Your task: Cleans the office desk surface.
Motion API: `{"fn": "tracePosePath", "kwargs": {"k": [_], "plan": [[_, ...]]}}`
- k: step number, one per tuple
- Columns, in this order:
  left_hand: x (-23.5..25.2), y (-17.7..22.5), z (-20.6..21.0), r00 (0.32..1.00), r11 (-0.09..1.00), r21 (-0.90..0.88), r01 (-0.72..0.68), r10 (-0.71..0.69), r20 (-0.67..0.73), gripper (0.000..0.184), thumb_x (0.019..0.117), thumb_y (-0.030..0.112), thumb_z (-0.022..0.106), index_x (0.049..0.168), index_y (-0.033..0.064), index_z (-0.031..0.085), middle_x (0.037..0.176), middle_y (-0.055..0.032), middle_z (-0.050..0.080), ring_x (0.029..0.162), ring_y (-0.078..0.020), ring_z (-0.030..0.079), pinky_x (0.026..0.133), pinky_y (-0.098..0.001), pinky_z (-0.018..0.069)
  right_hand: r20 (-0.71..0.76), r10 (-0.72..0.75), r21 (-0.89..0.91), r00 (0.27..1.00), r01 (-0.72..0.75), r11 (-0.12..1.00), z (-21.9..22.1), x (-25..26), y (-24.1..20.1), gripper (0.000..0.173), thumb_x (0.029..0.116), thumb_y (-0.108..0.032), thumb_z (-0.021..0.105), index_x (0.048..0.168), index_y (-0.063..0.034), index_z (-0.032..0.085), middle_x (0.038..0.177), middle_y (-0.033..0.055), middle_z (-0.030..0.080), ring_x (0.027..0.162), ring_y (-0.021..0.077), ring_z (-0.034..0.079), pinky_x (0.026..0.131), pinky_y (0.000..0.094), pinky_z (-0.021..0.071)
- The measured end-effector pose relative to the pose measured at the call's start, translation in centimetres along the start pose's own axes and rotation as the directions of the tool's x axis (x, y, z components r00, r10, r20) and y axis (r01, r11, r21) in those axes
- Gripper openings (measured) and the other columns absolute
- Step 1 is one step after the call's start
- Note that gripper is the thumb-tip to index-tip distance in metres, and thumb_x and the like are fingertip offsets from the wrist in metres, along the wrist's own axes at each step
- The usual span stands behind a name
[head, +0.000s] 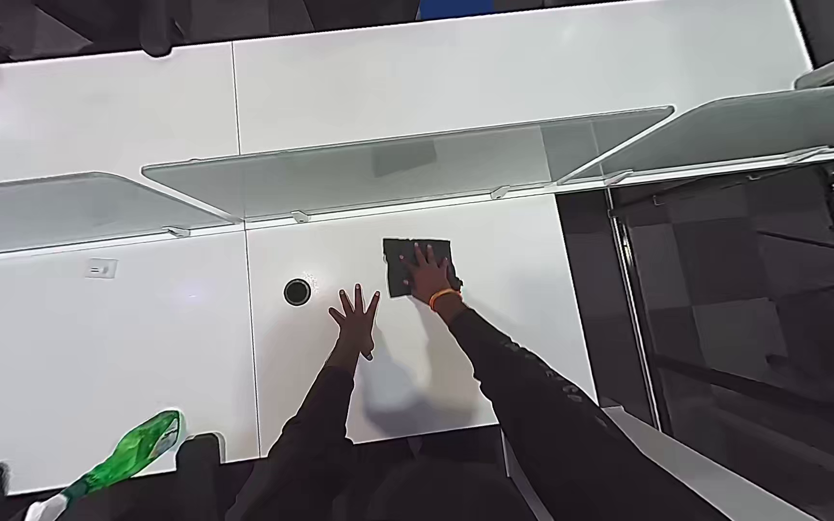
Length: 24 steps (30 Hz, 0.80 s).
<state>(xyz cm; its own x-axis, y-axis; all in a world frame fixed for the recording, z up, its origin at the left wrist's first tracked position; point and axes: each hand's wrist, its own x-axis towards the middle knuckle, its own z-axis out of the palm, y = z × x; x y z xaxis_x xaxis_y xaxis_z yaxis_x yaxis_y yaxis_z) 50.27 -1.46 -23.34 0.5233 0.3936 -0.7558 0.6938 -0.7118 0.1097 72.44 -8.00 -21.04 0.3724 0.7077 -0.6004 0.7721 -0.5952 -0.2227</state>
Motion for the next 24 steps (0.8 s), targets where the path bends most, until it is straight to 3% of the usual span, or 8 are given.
{"fn": "tracePosePath", "kwargs": {"k": [4, 8, 12, 15, 16, 18, 21, 24], "plan": [[0.0, 0.2, -0.1, 1.000, 1.000, 0.015, 0.016, -0.016, 0.006, 0.168, 0.0383, 0.030, 0.102, 0.164, 0.0392, -0.008, 0.166, -0.0164, -0.033, 0.146, -0.0614, -0.025, 0.098, -0.0924, 0.0133, 0.014, -0.096, 0.026, 0.995, 0.095, 0.995, 5.9, -7.3, 0.0, 0.057, 0.1027, -0.037, 0.054, 0.158, -0.0292, 0.043, 0.173, 0.0052, 0.020, 0.159, 0.0408, 0.009, 0.116, 0.0813, 0.0102], [-0.2, 0.3, -0.1, 1.000, 1.000, 0.006, 0.016, -0.016, -0.024, 0.168, 0.0373, 0.028, 0.103, 0.165, 0.0391, -0.006, 0.166, -0.0157, -0.032, 0.147, -0.0613, -0.024, 0.099, -0.0921, 0.0111, -0.014, -0.188, 0.030, 0.982, 0.188, 0.982, 12.0, -14.3, 0.7, 0.047, 0.1026, -0.030, 0.055, 0.150, -0.0287, 0.055, 0.169, -0.0006, 0.031, 0.158, 0.0361, 0.017, 0.117, 0.0788, 0.0102], [-0.3, 0.4, 0.0, 0.999, 1.000, 0.011, 0.026, -0.026, -0.031, 0.167, 0.0374, 0.028, 0.102, 0.165, 0.0388, -0.004, 0.168, -0.0140, -0.030, 0.148, -0.0605, -0.023, 0.100, -0.0922, 0.0107, 0.061, -0.242, 0.024, 0.968, 0.241, 0.970, 15.0, -18.5, 1.9, 0.043, 0.1013, -0.024, 0.056, 0.144, -0.0237, 0.060, 0.166, -0.0024, 0.037, 0.158, 0.0322, 0.021, 0.120, 0.0758, 0.0105], [-0.4, 0.5, 0.0, 0.999, 0.999, 0.025, 0.027, -0.026, -0.036, 0.167, 0.0374, 0.028, 0.103, 0.165, 0.0380, -0.004, 0.167, -0.0143, -0.030, 0.148, -0.0604, -0.023, 0.099, -0.0927, 0.0111, 0.105, -0.197, 0.126, 0.975, 0.183, 0.975, 12.7, -19.3, 2.0, 0.040, 0.1025, -0.027, 0.054, 0.140, -0.0153, 0.061, 0.155, 0.0040, 0.052, 0.151, 0.0285, 0.038, 0.121, 0.0633, 0.0279], [-0.4, 0.5, 0.0, 0.999, 0.999, 0.029, 0.028, -0.026, -0.042, 0.167, 0.0365, 0.028, 0.103, 0.165, 0.0379, -0.004, 0.167, -0.0144, -0.030, 0.148, -0.0604, -0.023, 0.099, -0.0927, 0.0114, 0.097, -0.151, 0.203, 0.984, 0.129, 0.971, 11.1, -19.4, 2.1, 0.042, 0.1036, -0.031, 0.053, 0.142, -0.0139, 0.060, 0.148, 0.0078, 0.058, 0.143, 0.0278, 0.049, 0.117, 0.0557, 0.0393], [-0.6, 0.6, 0.0, 0.999, 0.999, 0.032, 0.032, -0.030, -0.044, 0.168, 0.0356, 0.028, 0.103, 0.165, 0.0382, -0.005, 0.168, -0.0142, -0.030, 0.148, -0.0601, -0.022, 0.100, -0.0924, 0.0118, 0.054, -0.017, 0.374, 0.998, -0.005, 0.928, 7.8, -19.8, 2.2, 0.048, 0.1050, -0.040, 0.050, 0.142, -0.0101, 0.058, 0.137, 0.0133, 0.064, 0.128, 0.0292, 0.062, 0.108, 0.0520, 0.0493], [-0.8, 0.6, -0.2, 0.999, 0.999, 0.031, 0.029, -0.027, -0.046, 0.167, 0.0375, 0.027, 0.102, 0.165, 0.0380, -0.004, 0.168, -0.0148, -0.028, 0.148, -0.0602, -0.021, 0.100, -0.0919, 0.0127, -0.097, 0.176, 0.526, 0.980, -0.099, 0.844, 5.2, -19.8, 2.9, 0.058, 0.1003, -0.048, 0.054, 0.140, -0.0063, 0.057, 0.129, 0.0140, 0.068, 0.120, 0.0261, 0.066, 0.105, 0.0473, 0.0518], [-0.8, 0.6, -0.3, 0.999, 1.000, 0.020, 0.024, -0.023, -0.043, 0.166, 0.0383, 0.026, 0.102, 0.165, 0.0386, -0.005, 0.168, -0.0145, -0.029, 0.148, -0.0596, -0.022, 0.101, -0.0920, 0.0110, -0.104, 0.208, 0.558, 0.973, -0.116, 0.822, 3.2, -19.9, 3.2, 0.071, 0.1004, -0.050, 0.055, 0.152, -0.0027, 0.044, 0.138, 0.0168, 0.062, 0.121, 0.0263, 0.065, 0.106, 0.0448, 0.0522]]}}
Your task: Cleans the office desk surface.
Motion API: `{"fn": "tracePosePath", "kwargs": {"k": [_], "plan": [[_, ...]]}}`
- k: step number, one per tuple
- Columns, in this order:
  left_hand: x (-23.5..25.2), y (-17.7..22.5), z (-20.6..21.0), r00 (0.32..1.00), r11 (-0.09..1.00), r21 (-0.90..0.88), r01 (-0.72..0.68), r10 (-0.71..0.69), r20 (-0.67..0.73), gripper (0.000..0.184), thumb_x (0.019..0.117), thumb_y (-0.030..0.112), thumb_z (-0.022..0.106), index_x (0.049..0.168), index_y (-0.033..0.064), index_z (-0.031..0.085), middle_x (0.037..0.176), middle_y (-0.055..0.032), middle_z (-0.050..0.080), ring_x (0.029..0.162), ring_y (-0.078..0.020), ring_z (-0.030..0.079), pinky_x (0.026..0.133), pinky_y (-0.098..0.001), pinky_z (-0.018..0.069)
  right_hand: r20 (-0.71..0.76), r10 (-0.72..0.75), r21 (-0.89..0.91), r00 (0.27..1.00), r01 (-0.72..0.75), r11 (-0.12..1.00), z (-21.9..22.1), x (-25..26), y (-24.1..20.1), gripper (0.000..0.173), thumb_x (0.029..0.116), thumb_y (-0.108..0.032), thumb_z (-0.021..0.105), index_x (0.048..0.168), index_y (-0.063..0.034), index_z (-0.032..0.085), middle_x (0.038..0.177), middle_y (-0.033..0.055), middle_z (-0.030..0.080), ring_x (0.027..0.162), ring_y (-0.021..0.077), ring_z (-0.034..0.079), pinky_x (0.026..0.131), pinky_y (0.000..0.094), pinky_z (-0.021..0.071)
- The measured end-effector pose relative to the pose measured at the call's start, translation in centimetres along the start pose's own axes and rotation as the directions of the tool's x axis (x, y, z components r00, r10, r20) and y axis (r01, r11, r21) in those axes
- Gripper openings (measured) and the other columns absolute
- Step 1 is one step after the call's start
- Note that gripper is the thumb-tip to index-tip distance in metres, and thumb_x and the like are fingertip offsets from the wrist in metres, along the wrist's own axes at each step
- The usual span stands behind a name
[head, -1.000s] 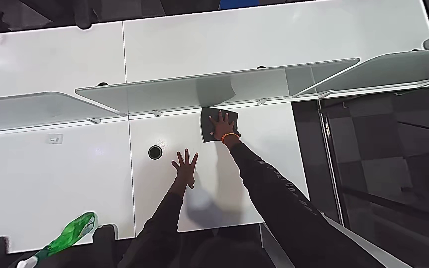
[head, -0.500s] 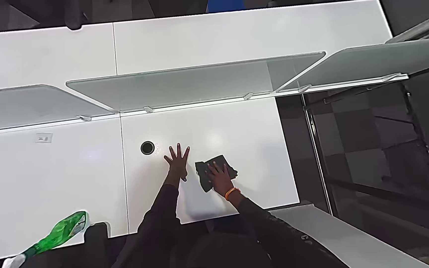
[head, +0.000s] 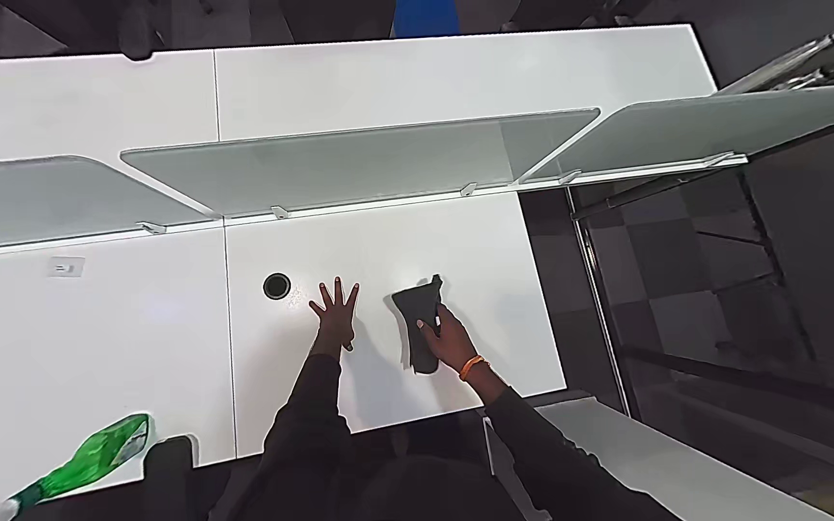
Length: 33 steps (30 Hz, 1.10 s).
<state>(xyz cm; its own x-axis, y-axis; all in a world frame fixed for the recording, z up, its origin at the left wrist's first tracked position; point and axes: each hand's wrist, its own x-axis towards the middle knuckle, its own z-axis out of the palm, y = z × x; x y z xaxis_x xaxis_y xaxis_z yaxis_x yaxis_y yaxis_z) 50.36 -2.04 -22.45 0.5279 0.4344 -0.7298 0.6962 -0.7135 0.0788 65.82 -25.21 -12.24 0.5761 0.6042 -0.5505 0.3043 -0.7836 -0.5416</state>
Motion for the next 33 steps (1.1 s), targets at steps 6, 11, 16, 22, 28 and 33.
{"fn": "tracePosePath", "kwargs": {"k": [6, 11, 16, 22, 28, 33], "plan": [[0.2, -0.2, 0.3, 1.000, 1.000, -0.021, -0.011, 0.010, -0.014, 0.166, 0.0375, 0.025, 0.102, 0.165, 0.0392, -0.003, 0.168, -0.0145, -0.028, 0.148, -0.0596, -0.022, 0.100, -0.0925, 0.0111, -0.040, -0.222, -0.240, 0.974, 0.206, 0.949, -0.7, 0.4, 0.1, 0.034, 0.1044, -0.030, 0.049, 0.122, -0.0122, 0.072, 0.118, 0.0080, 0.072, 0.108, 0.0234, 0.070, 0.095, 0.0428, 0.0573], [0.1, -0.4, 0.3, 1.000, 0.998, -0.053, -0.022, 0.021, -0.022, 0.164, 0.0394, 0.024, 0.102, 0.165, 0.0399, -0.002, 0.168, -0.0136, -0.029, 0.148, -0.0603, -0.022, 0.100, -0.0924, 0.0109, 0.200, -0.260, -0.380, 0.945, 0.319, 0.868, 2.4, 4.2, 1.8, 0.070, 0.0934, -0.024, 0.071, 0.157, -0.0258, 0.044, 0.169, 0.0065, 0.031, 0.156, 0.0331, 0.026, 0.121, 0.0614, 0.0297], [0.0, -0.5, 0.1, 1.000, 0.998, -0.052, -0.025, 0.024, -0.014, 0.165, 0.0384, 0.025, 0.101, 0.165, 0.0401, -0.003, 0.168, -0.0143, -0.028, 0.148, -0.0603, -0.021, 0.100, -0.0918, 0.0127, 0.304, -0.143, -0.519, 0.942, 0.290, 0.804, 6.9, 6.9, 0.9, 0.102, 0.0833, -0.039, 0.082, 0.165, -0.0332, 0.022, 0.175, 0.0097, 0.002, 0.159, 0.0389, 0.007, 0.123, 0.0648, 0.0194], [0.1, -0.7, -0.1, 0.999, 0.996, -0.077, -0.036, 0.036, -0.003, 0.163, 0.0384, 0.025, 0.102, 0.165, 0.0414, -0.001, 0.169, -0.0148, -0.026, 0.149, -0.0598, -0.019, 0.100, -0.0920, 0.0132, 0.252, -0.049, -0.553, 0.966, 0.185, 0.812, 8.0, 10.5, -4.2, 0.111, 0.0786, -0.026, 0.087, 0.166, -0.0311, 0.019, 0.174, 0.0124, -0.002, 0.158, 0.0443, 0.005, 0.118, 0.0697, 0.0263], [0.6, -0.9, 0.3, 0.999, 0.995, -0.094, -0.041, 0.041, -0.006, 0.163, 0.0366, 0.026, 0.102, 0.165, 0.0421, 0.002, 0.170, -0.0132, -0.024, 0.149, -0.0594, -0.019, 0.100, -0.0921, 0.0125, 0.235, -0.048, -0.565, 0.971, 0.177, 0.806, 6.4, 18.4, -11.3, 0.115, 0.0729, -0.013, 0.088, 0.166, -0.0251, 0.022, 0.174, 0.0158, -0.001, 0.157, 0.0482, 0.008, 0.114, 0.0711, 0.0330], [0.8, -1.0, 0.5, 0.999, 0.993, -0.111, -0.045, 0.043, -0.021, 0.165, 0.0337, 0.025, 0.101, 0.164, 0.0458, 0.002, 0.171, -0.0121, -0.021, 0.150, -0.0594, -0.016, 0.099, -0.0924, 0.0134, 0.224, -0.009, -0.608, 0.975, 0.147, 0.780, 4.9, 24.1, -18.9, 0.102, 0.0731, -0.007, 0.084, 0.161, -0.0119, 0.033, 0.170, 0.0258, 0.007, 0.152, 0.0541, 0.020, 0.111, 0.0712, 0.0376]]}}
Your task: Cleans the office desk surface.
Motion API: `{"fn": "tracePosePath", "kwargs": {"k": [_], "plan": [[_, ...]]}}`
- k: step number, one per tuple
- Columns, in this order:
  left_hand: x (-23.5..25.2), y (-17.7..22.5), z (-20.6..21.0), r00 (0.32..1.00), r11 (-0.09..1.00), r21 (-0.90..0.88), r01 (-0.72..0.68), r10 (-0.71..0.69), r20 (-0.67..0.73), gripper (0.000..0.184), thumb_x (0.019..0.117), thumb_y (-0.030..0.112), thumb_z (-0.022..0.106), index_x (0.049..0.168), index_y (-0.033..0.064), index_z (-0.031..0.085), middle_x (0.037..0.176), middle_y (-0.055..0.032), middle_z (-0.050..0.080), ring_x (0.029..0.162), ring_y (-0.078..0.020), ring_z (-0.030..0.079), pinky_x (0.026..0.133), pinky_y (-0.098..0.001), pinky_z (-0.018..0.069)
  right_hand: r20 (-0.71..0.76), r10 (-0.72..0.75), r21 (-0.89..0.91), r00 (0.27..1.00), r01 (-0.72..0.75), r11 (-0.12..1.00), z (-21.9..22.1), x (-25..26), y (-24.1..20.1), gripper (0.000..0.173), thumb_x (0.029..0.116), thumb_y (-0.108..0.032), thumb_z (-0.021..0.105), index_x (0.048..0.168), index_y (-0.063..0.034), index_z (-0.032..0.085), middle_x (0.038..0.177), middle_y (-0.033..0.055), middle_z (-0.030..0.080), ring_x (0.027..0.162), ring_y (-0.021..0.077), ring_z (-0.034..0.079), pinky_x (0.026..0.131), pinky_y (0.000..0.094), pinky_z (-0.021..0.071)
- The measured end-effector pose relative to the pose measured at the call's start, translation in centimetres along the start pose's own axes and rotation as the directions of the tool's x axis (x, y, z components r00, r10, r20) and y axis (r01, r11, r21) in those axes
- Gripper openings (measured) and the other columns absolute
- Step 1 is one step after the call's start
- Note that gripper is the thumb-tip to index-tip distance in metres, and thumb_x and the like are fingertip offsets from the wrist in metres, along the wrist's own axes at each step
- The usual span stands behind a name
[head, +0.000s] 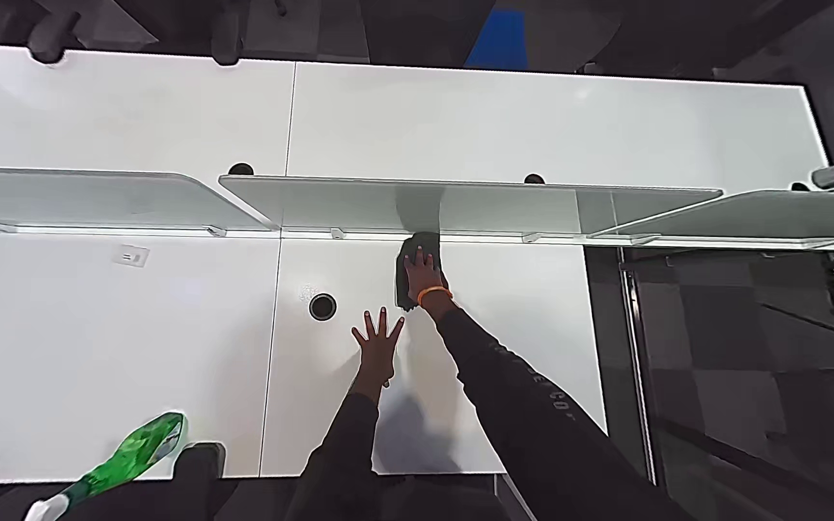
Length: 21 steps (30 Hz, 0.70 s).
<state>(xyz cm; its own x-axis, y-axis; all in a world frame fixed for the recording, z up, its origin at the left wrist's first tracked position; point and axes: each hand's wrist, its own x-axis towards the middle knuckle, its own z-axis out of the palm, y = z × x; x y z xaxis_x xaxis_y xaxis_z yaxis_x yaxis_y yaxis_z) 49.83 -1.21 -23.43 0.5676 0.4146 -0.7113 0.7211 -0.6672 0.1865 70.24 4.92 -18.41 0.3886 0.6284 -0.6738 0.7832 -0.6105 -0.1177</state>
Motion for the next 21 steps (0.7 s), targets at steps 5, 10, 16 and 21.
{"fn": "tracePosePath", "kwargs": {"k": [5, 10, 16, 21], "plan": [[0.2, -0.1, 0.0, 1.000, 1.000, -0.013, -0.006, 0.006, -0.002, 0.165, 0.0331, 0.022, 0.101, 0.163, 0.0477, 0.003, 0.171, -0.0116, -0.021, 0.149, -0.0608, -0.015, 0.098, -0.0928, 0.0142, -0.022, 0.094, -0.034, 0.995, -0.094, 0.995, -1.7, 2.2, -4.4, 0.063, 0.0896, -0.008, 0.072, 0.146, 0.0092, 0.048, 0.162, 0.0396, 0.017, 0.145, 0.0605, 0.028, 0.108, 0.0699, 0.0416], [0.3, -0.1, 0.0, 1.000, 1.000, -0.017, -0.004, 0.004, -0.016, 0.164, 0.0332, 0.021, 0.100, 0.163, 0.0479, 0.005, 0.172, -0.0121, -0.018, 0.150, -0.0609, -0.013, 0.099, -0.0921, 0.0150, -0.069, 0.118, 0.005, 0.991, -0.118, 0.993, -0.8, 2.8, -4.5, 0.079, 0.0868, -0.003, 0.073, 0.157, -0.0063, 0.037, 0.166, 0.0343, 0.012, 0.147, 0.0615, 0.021, 0.105, 0.0758, 0.0386], [0.0, 0.2, -0.2, 1.000, 1.000, -0.010, 0.015, -0.015, -0.021, 0.162, 0.0341, 0.021, 0.101, 0.163, 0.0480, 0.006, 0.171, -0.0125, -0.019, 0.150, -0.0603, -0.014, 0.100, -0.0917, 0.0143, -0.034, 0.082, 0.041, 0.996, -0.080, 0.996, -1.6, 1.5, -1.8, 0.080, 0.0931, -0.003, 0.066, 0.162, -0.0249, 0.032, 0.171, 0.0241, 0.011, 0.142, 0.0623, 0.032, 0.100, 0.0779, 0.0401], [-0.1, 0.6, -0.3, 0.999, 0.999, 0.037, 0.033, -0.033, 0.006, 0.162, 0.0372, 0.023, 0.101, 0.164, 0.0456, 0.002, 0.170, -0.0135, -0.023, 0.149, -0.0604, -0.016, 0.100, -0.0917, 0.0138, -0.056, 0.110, 0.030, 0.992, -0.108, 0.994, -1.9, 0.9, 2.7, 0.070, 0.0956, -0.002, 0.061, 0.159, -0.0238, 0.041, 0.170, 0.0218, 0.018, 0.138, 0.0621, 0.037, 0.103, 0.0770, 0.0383]]}}
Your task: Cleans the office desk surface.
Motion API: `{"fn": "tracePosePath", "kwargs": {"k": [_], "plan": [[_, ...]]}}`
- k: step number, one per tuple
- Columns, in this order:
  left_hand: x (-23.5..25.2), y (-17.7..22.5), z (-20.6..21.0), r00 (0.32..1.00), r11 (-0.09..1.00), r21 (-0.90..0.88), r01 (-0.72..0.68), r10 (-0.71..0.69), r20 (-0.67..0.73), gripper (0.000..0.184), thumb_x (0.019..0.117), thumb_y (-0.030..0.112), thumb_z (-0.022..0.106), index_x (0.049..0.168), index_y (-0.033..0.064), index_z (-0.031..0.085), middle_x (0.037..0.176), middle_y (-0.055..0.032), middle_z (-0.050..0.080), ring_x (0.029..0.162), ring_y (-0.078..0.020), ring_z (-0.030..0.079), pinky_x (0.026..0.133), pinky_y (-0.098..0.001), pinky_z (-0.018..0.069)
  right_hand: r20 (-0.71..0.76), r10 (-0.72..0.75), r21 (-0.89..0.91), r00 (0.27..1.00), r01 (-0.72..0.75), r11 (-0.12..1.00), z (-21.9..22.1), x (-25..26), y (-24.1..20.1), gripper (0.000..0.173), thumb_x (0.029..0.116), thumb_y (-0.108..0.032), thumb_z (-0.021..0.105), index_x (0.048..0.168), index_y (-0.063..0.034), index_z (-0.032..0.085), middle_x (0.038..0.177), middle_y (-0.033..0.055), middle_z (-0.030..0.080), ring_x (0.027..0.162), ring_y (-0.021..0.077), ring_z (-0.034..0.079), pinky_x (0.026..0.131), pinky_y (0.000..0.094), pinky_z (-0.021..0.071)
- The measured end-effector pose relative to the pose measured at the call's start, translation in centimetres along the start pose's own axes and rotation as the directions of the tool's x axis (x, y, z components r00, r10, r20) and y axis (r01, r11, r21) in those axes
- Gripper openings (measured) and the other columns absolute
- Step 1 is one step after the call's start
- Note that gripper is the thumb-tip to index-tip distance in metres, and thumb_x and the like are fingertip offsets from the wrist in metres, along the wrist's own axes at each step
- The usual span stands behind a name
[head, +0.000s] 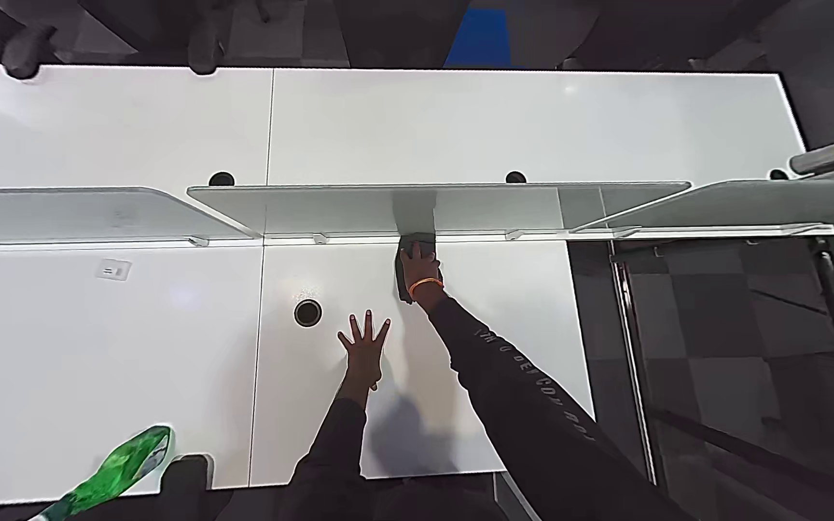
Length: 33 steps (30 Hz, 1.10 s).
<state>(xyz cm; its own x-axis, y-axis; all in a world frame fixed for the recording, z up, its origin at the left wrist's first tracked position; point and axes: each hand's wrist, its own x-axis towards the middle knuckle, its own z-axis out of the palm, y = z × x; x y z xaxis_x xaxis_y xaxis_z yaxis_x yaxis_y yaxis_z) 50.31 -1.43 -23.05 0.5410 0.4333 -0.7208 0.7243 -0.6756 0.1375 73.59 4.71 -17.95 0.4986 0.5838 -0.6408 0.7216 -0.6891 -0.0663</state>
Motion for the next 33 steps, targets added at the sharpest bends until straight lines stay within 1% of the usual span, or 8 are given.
{"fn": "tracePosePath", "kwargs": {"k": [8, 11, 14, 19, 24, 27, 30, 33], "plan": [[0.0, 0.3, 0.0, 1.000, 0.999, 0.043, 0.019, -0.020, 0.007, 0.167, 0.0332, 0.025, 0.102, 0.164, 0.0443, -0.001, 0.169, -0.0130, -0.026, 0.149, -0.0598, -0.019, 0.100, -0.0913, 0.0143, -0.071, 0.230, 0.103, 0.971, -0.222, 0.970, -0.8, -0.2, 15.3, 0.090, 0.0820, -0.004, 0.078, 0.161, -0.0169, 0.037, 0.166, 0.0281, 0.024, 0.125, 0.0614, 0.052, 0.091, 0.0767, 0.0477], [-0.1, 0.3, 0.0, 1.000, 0.998, 0.055, 0.019, -0.020, 0.006, 0.167, 0.0337, 0.026, 0.102, 0.164, 0.0437, -0.001, 0.169, -0.0135, -0.026, 0.149, -0.0607, -0.018, 0.100, -0.0909, 0.0152, -0.083, 0.303, 0.120, 0.950, -0.292, 0.949, -0.4, -0.7, 21.6, 0.100, 0.0729, -0.011, 0.089, 0.159, -0.0213, 0.040, 0.167, 0.0239, 0.026, 0.122, 0.0589, 0.056, 0.088, 0.0755, 0.0502], [0.1, 0.3, 0.1, 1.000, 0.999, 0.052, 0.017, -0.018, 0.020, 0.166, 0.0357, 0.026, 0.102, 0.164, 0.0435, -0.003, 0.169, -0.0133, -0.027, 0.149, -0.0608, -0.018, 0.101, -0.0908, 0.0148, -0.093, 0.291, 0.182, 0.952, -0.271, 0.945, 0.7, -1.3, 24.4, 0.099, 0.0740, -0.018, 0.091, 0.159, -0.0249, 0.040, 0.170, 0.0168, 0.021, 0.129, 0.0525, 0.055, 0.093, 0.0689, 0.0529], [0.0, 0.2, 0.1, 1.000, 0.999, 0.039, 0.008, -0.009, 0.009, 0.165, 0.0372, 0.025, 0.101, 0.164, 0.0429, -0.003, 0.169, -0.0138, -0.027, 0.148, -0.0608, -0.019, 0.100, -0.0916, 0.0138, -0.120, 0.236, 0.209, 0.964, -0.208, 0.956, 2.5, -1.7, 19.9, 0.099, 0.0750, -0.022, 0.091, 0.159, -0.0271, 0.040, 0.171, 0.0160, 0.019, 0.143, 0.0546, 0.037, 0.097, 0.0709, 0.0497], [0.0, 0.2, 0.1, 1.000, 1.000, 0.028, 0.008, -0.008, 0.001, 0.164, 0.0371, 0.024, 0.101, 0.164, 0.0432, -0.001, 0.169, -0.0139, -0.026, 0.149, -0.0608, -0.019, 0.100, -0.0917, 0.0141, -0.072, -0.042, 0.124, 0.997, 0.051, 0.991, 4.7, -3.8, 9.5, 0.095, 0.0767, -0.016, 0.087, 0.158, -0.0307, 0.041, 0.173, 0.0136, 0.011, 0.146, 0.0573, 0.029, 0.100, 0.0752, 0.0439], [-0.2, 0.2, 0.0, 1.000, 1.000, 0.029, 0.008, -0.008, 0.000, 0.164, 0.0384, 0.025, 0.101, 0.164, 0.0424, -0.002, 0.169, -0.0144, -0.026, 0.148, -0.0613, -0.019, 0.101, -0.0914, 0.0132, 0.002, -0.184, 0.051, 0.983, 0.184, 0.982, 7.5, -6.7, 4.4, 0.101, 0.0765, -0.013, 0.084, 0.162, -0.0320, 0.033, 0.174, 0.0128, 0.009, 0.150, 0.0569, 0.020, 0.106, 0.0768, 0.0371], [-0.6, 0.1, 0.0, 1.000, 1.000, 0.027, -0.005, 0.006, -0.006, 0.159, 0.0424, 0.026, 0.100, 0.166, 0.0365, 0.001, 0.169, -0.0149, -0.027, 0.148, -0.0610, -0.019, 0.102, -0.0911, 0.0098, 0.035, -0.278, 0.056, 0.960, 0.276, 0.960, 11.1, -10.8, 2.4, 0.106, 0.0751, -0.015, 0.085, 0.164, -0.0297, 0.029, 0.175, 0.0111, 0.003, 0.154, 0.0558, 0.009, 0.109, 0.0799, 0.0289], [-0.6, -0.1, 0.0, 1.000, 0.999, 0.032, -0.017, 0.018, -0.024, 0.159, 0.0409, 0.028, 0.101, 0.166, 0.0371, 0.004, 0.169, -0.0145, -0.025, 0.149, -0.0595, -0.019, 0.104, -0.0900, 0.0089, 0.040, -0.307, 0.064, 0.951, 0.304, 0.950, 14.9, -14.8, 3.2, 0.106, 0.0761, -0.023, 0.084, 0.165, -0.0306, 0.026, 0.175, 0.0081, 0.000, 0.155, 0.0520, 0.008, 0.114, 0.0746, 0.0283]]}}
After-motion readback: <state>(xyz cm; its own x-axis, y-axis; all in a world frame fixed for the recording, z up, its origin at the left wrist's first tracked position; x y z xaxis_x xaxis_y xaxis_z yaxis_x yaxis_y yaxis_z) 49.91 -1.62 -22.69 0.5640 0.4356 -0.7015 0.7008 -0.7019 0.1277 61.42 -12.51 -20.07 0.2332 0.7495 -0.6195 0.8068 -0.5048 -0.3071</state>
